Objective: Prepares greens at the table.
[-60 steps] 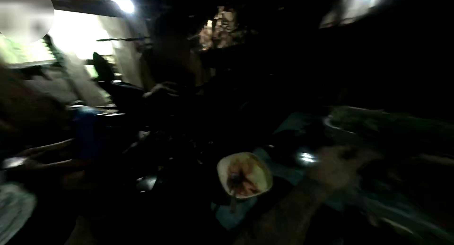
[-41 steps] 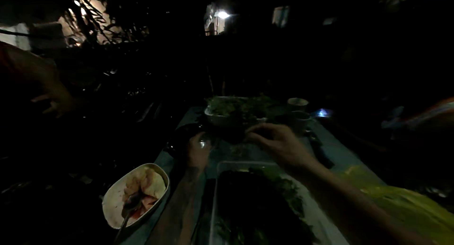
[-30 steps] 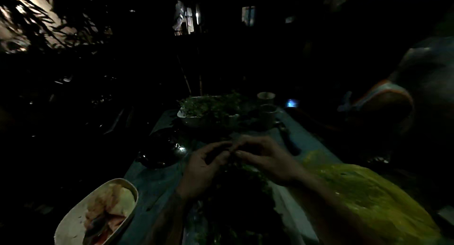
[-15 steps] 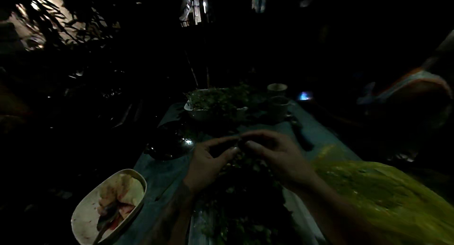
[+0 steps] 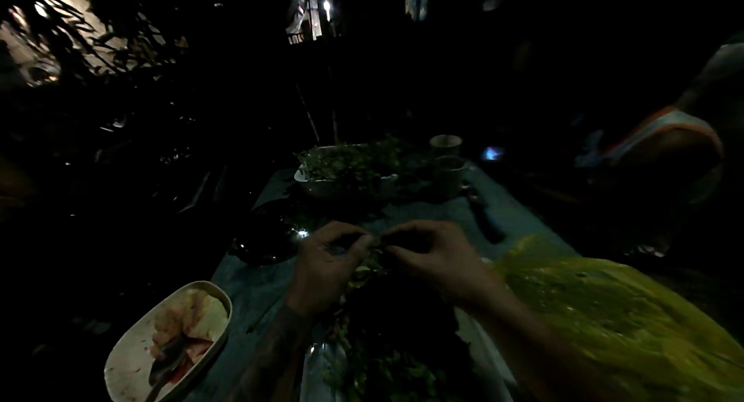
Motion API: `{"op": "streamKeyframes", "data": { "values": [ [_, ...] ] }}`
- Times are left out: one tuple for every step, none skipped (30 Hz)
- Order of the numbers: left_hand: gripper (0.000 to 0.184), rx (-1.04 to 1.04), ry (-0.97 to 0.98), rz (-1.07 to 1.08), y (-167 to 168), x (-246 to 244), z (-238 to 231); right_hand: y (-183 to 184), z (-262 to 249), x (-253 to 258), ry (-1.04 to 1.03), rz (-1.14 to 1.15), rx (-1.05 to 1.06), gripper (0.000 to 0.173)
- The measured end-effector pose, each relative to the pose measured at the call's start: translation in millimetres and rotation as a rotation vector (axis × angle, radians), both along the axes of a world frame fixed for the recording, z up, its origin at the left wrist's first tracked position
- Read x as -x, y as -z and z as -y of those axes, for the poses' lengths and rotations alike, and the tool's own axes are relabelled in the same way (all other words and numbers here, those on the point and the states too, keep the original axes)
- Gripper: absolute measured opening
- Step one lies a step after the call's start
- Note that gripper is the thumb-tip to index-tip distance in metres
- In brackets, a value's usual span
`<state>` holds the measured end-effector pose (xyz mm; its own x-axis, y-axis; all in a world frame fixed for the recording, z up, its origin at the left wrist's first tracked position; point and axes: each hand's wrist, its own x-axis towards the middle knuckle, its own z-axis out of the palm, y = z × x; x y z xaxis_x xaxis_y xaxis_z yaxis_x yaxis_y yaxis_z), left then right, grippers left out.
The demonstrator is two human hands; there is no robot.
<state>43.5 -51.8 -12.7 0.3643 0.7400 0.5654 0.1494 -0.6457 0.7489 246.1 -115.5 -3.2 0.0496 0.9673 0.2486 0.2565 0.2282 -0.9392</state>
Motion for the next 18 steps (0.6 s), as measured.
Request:
{"op": "streamKeyframes", "data": {
  "values": [
    [0.010,-0.023,0.016,-0.002,0.4,0.2,-1.5,0.0,0.1,0.7,0.006,-0.016,-0.013,0.020],
    [0.011,-0.030,0.034,-0.008,0.4,0.4,-2.3,0.3,0.0,1.1,0.007,-0.025,-0.041,0.024],
    [0.011,-0.022,0.051,-0.013,0.1,0.4,-2.1,1.4,-0.5,1.2,0.004,-0.033,-0.081,0.029],
    [0.012,-0.017,0.061,-0.011,0.5,-0.2,-1.6,2.4,-0.9,0.8,-0.006,-0.034,-0.127,0.032],
    [0.012,-0.021,0.067,-0.009,1.3,-1.3,-1.4,2.3,-1.0,0.4,-0.026,-0.037,-0.161,0.034],
    [0.012,-0.029,0.075,-0.007,2.2,-2.5,-1.1,1.0,-0.6,0.9,-0.046,-0.051,-0.177,0.034],
    [0.012,-0.037,0.085,-0.005,3.3,-3.6,-1.1,-0.4,-0.1,2.3,-0.062,-0.078,-0.172,0.029],
    [0.012,-0.045,0.092,-0.007,4.3,-4.3,-1.2,-1.9,0.5,3.9,-0.075,-0.094,-0.142,0.024],
    [0.012,-0.045,0.095,-0.009,4.5,-4.6,-0.7,-3.1,1.3,5.7,-0.074,-0.100,-0.100,0.019],
    [0.013,-0.043,0.095,-0.004,4.6,-5.0,0.0,-3.9,1.9,6.9,-0.068,-0.111,-0.058,0.016],
    [0.013,-0.037,0.091,-0.001,4.1,-5.4,0.7,-4.6,2.7,7.7,-0.061,-0.135,-0.024,0.013],
    [0.013,-0.035,0.088,0.000,3.3,-5.5,1.2,-5.0,2.9,8.0,-0.056,-0.172,0.006,0.011],
    [0.014,-0.027,0.081,-0.007,2.6,-5.1,1.9,-5.3,2.8,8.0,-0.055,-0.214,0.042,0.010],
    [0.014,-0.014,0.067,-0.026,1.7,-4.5,2.9,-5.6,2.5,8.1,-0.058,-0.251,0.078,0.010],
    [0.015,-0.013,0.057,-0.041,1.0,-4.1,4.0,-5.8,2.4,8.1,-0.061,-0.278,0.110,0.010],
    [0.016,-0.026,0.050,-0.051,0.9,-4.1,4.9,-5.8,2.6,7.8,-0.066,-0.299,0.138,0.010],
    [0.017,-0.050,0.047,-0.051,1.5,-4.6,5.2,-5.7,2.7,7.1,-0.073,-0.313,0.155,0.009],
    [0.018,-0.075,0.050,-0.044,2.4,-5.3,4.7,-6.2,3.0,6.5,-0.074,-0.317,0.163,0.008]
  ]
}}
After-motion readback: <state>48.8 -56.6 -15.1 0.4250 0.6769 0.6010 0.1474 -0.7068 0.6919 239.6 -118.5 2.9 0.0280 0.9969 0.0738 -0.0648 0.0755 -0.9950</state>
